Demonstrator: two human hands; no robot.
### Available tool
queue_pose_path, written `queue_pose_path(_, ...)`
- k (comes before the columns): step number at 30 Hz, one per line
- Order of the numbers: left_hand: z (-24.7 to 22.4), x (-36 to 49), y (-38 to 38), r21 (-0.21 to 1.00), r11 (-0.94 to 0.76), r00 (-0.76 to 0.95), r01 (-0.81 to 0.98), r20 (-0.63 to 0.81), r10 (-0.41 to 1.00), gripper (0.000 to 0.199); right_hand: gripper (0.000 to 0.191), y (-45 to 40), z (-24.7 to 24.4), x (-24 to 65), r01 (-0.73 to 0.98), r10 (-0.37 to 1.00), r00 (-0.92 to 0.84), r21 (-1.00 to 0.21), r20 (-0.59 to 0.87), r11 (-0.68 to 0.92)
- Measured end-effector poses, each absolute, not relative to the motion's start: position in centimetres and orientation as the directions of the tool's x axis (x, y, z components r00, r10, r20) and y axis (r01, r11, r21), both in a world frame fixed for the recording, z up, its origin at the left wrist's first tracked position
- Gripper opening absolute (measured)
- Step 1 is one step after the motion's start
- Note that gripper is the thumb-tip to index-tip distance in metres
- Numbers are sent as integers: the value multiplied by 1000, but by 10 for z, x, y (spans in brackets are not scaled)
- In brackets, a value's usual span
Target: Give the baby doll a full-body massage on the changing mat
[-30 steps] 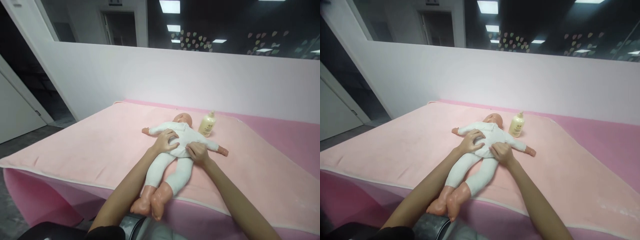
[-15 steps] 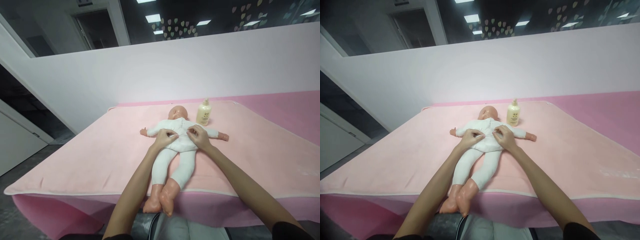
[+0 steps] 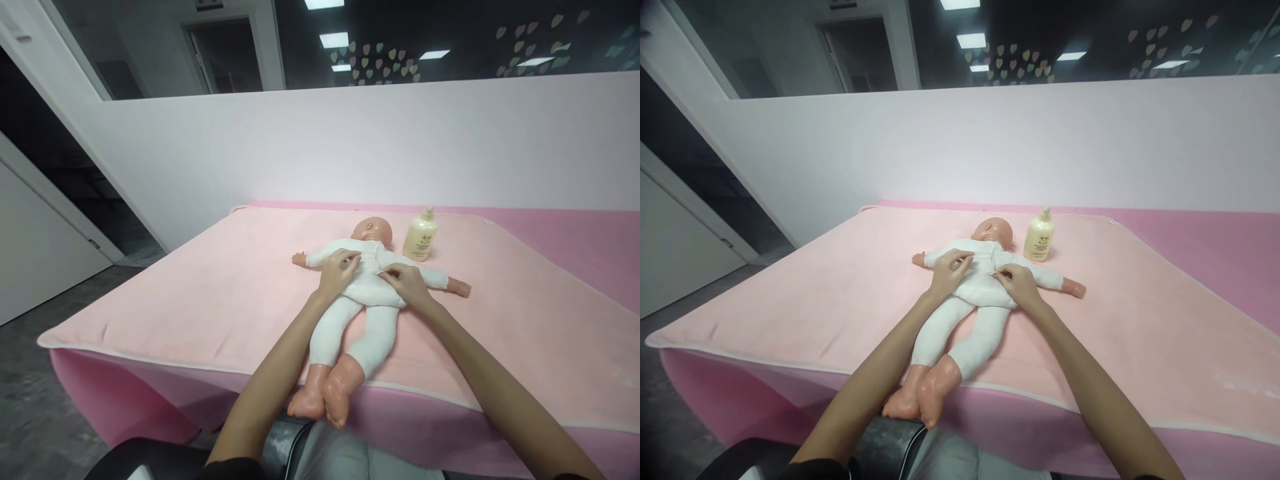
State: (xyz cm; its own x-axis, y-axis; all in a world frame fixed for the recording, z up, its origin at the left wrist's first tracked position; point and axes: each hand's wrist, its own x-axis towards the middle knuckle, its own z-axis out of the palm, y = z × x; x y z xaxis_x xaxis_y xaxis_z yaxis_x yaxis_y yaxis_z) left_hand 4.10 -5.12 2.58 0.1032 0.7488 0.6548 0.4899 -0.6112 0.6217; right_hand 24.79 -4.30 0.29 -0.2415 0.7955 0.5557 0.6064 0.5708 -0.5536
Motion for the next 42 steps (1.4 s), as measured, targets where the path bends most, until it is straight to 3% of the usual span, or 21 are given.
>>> queue_pose_path(5, 22, 40, -46, 495, -663, 245, 562, 666, 704, 22, 21, -42, 2, 246, 616, 766, -253, -512, 591, 599)
queue_pose_path(10, 17, 38, -40, 559, -616, 325, 556, 536, 779, 28, 29, -44, 3, 245, 652, 732, -257, -445, 631, 614)
queue_pose_path(13, 18, 38, -38, 593, -584, 338, 554, 481, 809, 38, 32, -46, 2, 243, 667, 724, -161, -467, 671, 581)
queue_pose_path(18, 20, 42, -35, 583, -512, 285, 631, 439, 852, 20, 25, -47, 1, 237, 661, 655, -14, -485, 755, 572)
queue_pose_path(21, 19, 43, -35, 571, -522, 269, 633, 470, 840, 19, 26, -45, 0, 237, 664, 618, -21, -452, 786, 596)
queue_pose_path(25, 19, 42, -36, 534, -572, 301, 622, 510, 805, 22, 30, -35, -7, 243, 685, 705, -83, -474, 704, 553)
queue_pose_path(28, 22, 41, -39, 446, -606, 368, 659, 512, 776, 26, 23, -26, -13, 246, 702, 753, -145, -470, 642, 535)
queue_pose_path(33, 24, 44, -48, 260, -684, 456, 682, 580, 675, 28, 15, -17, -16, 241, 755, 739, -153, -405, 656, 516)
queue_pose_path(35, 24, 45, -50, 215, -684, 398, 697, 678, 618, 29, 15, -16, -17, 239, 769, 726, -155, -379, 670, 515)
queue_pose_path(38, 25, 47, -48, 251, -619, 197, 744, 804, 562, 32, 16, -17, -18, 237, 776, 724, -150, -373, 674, 508)
queue_pose_path(40, 26, 49, -43, 282, -592, 130, 755, 821, 557, 36, 17, -18, -18, 236, 779, 735, -144, -382, 663, 497)
queue_pose_path(42, 26, 51, -36, 265, -589, 189, 764, 781, 596, 39, 17, -21, -17, 235, 788, 749, -138, -386, 648, 479)
